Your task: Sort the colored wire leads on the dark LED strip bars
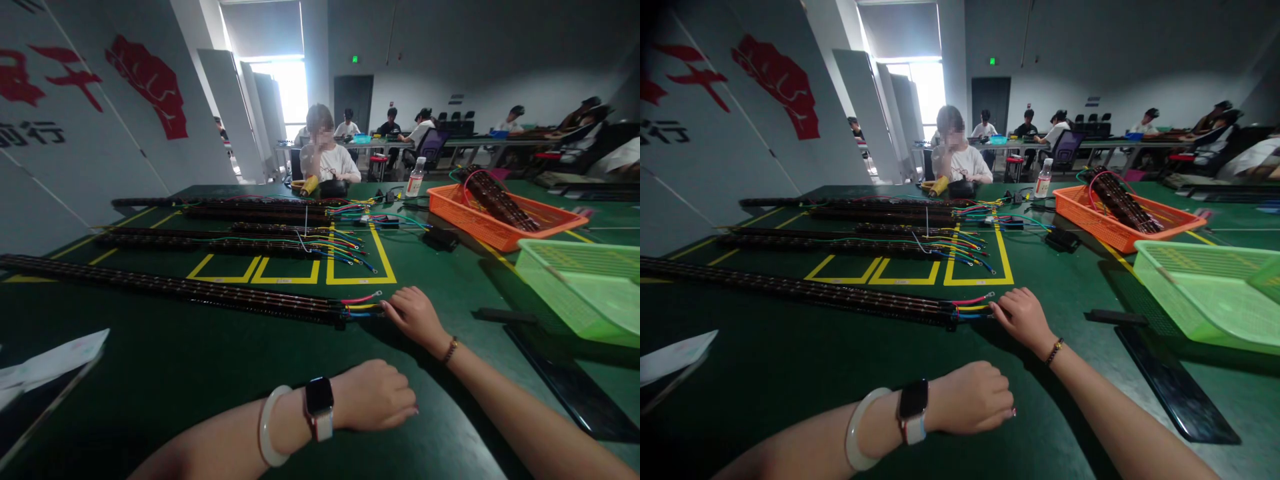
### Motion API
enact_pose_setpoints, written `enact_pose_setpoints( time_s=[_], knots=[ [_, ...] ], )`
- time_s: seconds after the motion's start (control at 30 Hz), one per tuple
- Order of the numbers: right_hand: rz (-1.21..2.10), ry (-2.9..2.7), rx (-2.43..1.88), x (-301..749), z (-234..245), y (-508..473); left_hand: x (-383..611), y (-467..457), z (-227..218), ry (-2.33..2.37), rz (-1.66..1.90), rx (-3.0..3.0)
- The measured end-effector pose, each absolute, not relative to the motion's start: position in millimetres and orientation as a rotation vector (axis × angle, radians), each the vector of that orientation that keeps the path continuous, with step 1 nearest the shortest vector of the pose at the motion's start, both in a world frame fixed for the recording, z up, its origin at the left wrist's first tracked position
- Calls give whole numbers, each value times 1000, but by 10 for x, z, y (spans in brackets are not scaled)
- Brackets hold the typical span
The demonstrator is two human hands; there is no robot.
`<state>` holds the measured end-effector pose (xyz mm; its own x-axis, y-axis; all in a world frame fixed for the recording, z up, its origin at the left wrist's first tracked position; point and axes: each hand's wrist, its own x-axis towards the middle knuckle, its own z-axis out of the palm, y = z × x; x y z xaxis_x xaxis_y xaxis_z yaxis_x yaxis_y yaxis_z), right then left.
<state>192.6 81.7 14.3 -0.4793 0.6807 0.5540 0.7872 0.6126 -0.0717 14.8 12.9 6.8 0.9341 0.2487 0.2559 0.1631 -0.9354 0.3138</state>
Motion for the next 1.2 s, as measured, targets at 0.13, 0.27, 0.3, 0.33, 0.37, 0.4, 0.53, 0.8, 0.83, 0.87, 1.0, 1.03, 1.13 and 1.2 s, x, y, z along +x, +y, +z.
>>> enact_pose_setpoints(
  time_s=[0.13,0.27,0.3,0.33,0.37,0.4,0.53,0.8,0.83,0.87,1.0,1.03,1.13,1.2],
  knots=[
    [-213,-2272,-1029,1894,162,756,150,90,49,299,478,2933],
    [-165,-2322,-912,1848,153,703,142,81,69,308,492,2953],
    [-157,-2325,-912,1842,150,700,141,78,77,314,478,2965],
    [-149,-2323,-920,1841,146,702,140,75,82,320,458,2977],
    [-139,-2316,-931,1844,143,708,140,72,84,327,437,2988],
    [-129,-2304,-945,1850,141,717,141,71,83,334,423,2994],
    [-74,-2254,-1021,1882,134,758,150,76,41,334,482,2983],
    [23,-2211,-1164,1861,64,834,157,86,40,326,414,2973],
    [32,-2206,-1182,1860,49,846,157,86,45,331,407,2973],
    [45,-2205,-1196,1860,35,858,157,86,47,334,412,2974],
    [154,-2219,-1209,1868,7,892,154,88,37,312,501,2970],
    [194,-2220,-1208,1870,7,896,153,89,33,309,510,2970],
    [304,-2206,-1221,1872,6,899,151,90,31,326,483,2984],
    [352,-2184,-1241,1871,-3,899,149,93,37,321,466,2983]
  ],
)
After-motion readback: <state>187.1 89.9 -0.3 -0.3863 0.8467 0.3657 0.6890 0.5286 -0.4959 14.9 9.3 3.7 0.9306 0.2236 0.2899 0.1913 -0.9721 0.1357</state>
